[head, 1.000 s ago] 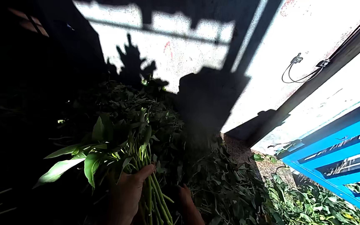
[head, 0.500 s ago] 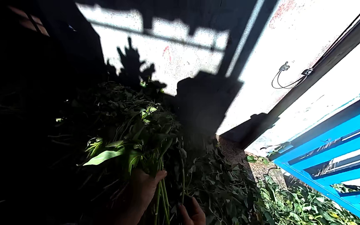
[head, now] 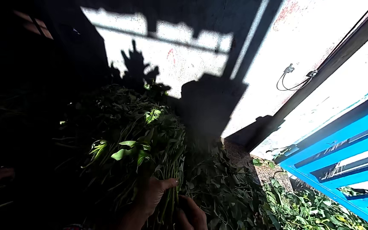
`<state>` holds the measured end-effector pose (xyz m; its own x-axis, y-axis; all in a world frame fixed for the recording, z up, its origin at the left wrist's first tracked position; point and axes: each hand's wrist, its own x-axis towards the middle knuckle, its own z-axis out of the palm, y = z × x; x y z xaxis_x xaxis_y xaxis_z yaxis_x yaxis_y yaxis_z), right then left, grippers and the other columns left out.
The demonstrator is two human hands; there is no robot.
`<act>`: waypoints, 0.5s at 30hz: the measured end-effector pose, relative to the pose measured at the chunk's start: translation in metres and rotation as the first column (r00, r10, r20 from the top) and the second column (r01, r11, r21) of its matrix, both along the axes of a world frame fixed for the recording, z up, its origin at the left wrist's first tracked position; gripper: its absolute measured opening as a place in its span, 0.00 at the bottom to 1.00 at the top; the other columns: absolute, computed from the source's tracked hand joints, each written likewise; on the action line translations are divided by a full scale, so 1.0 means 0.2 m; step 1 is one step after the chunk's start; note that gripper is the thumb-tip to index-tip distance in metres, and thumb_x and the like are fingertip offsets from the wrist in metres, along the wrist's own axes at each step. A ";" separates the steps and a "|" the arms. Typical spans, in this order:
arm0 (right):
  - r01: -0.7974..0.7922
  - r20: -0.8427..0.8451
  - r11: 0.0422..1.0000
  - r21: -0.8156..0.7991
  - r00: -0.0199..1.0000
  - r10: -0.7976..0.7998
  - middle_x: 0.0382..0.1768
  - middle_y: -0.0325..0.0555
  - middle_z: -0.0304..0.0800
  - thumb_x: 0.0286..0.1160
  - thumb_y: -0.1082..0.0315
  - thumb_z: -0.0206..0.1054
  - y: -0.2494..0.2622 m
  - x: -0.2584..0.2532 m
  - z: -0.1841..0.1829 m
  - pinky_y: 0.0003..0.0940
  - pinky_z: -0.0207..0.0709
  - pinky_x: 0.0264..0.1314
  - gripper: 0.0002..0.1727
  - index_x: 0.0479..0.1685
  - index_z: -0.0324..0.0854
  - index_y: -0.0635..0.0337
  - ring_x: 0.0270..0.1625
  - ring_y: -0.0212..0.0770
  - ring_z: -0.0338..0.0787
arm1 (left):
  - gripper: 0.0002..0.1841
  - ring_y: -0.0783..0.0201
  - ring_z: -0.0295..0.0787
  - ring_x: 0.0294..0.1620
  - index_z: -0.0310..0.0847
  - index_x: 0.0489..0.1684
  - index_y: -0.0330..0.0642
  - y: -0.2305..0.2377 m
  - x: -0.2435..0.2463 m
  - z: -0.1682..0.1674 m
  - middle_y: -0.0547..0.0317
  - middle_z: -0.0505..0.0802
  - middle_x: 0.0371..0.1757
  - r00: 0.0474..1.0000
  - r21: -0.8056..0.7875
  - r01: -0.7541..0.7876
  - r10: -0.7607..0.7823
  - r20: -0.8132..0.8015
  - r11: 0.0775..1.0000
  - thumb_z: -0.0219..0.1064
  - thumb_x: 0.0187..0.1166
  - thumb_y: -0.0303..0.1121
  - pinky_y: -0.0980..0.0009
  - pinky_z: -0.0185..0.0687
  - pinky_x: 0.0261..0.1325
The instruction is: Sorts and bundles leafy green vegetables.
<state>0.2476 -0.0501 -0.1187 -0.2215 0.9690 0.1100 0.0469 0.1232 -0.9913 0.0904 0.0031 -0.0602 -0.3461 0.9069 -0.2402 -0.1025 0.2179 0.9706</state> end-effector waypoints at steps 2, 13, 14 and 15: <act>-0.003 -0.216 0.962 -0.272 0.975 -0.058 0.50 0.52 0.91 0.82 0.71 0.59 0.02 -0.02 0.06 0.36 0.88 0.50 0.20 0.68 0.77 0.73 0.47 0.38 0.92 | 0.36 0.66 0.93 0.53 0.80 0.57 0.32 0.00 0.00 0.01 0.52 0.94 0.50 1.000 -0.019 0.030 -0.030 -0.008 0.999 0.88 0.41 0.20 0.70 0.91 0.58; 0.258 -0.244 0.966 -0.012 0.936 -0.253 0.37 0.48 0.92 0.82 0.78 0.60 0.02 -0.22 0.07 0.26 0.87 0.46 0.09 0.50 0.84 0.73 0.39 0.31 0.91 | 0.26 0.66 0.95 0.38 0.83 0.43 0.32 -0.03 0.02 0.07 0.54 0.95 0.35 0.985 0.082 -0.170 0.169 0.028 0.982 0.81 0.38 0.15 0.71 0.93 0.41; 0.250 -0.185 0.966 0.065 0.954 -0.235 0.37 0.47 0.92 0.81 0.77 0.60 0.02 -0.21 0.07 0.27 0.87 0.47 0.09 0.50 0.84 0.73 0.39 0.31 0.91 | 0.25 0.68 0.94 0.35 0.83 0.40 0.33 -0.04 0.02 0.09 0.56 0.94 0.33 0.982 0.096 -0.188 0.186 0.033 0.977 0.80 0.37 0.14 0.73 0.92 0.39; 0.240 -0.138 0.964 0.115 0.965 -0.223 0.37 0.47 0.92 0.81 0.77 0.61 0.01 -0.20 0.07 0.28 0.87 0.47 0.09 0.50 0.84 0.72 0.39 0.32 0.91 | 0.24 0.70 0.93 0.34 0.82 0.39 0.34 -0.06 0.02 0.11 0.58 0.94 0.31 0.979 0.096 -0.203 0.201 0.033 0.974 0.79 0.37 0.14 0.74 0.91 0.37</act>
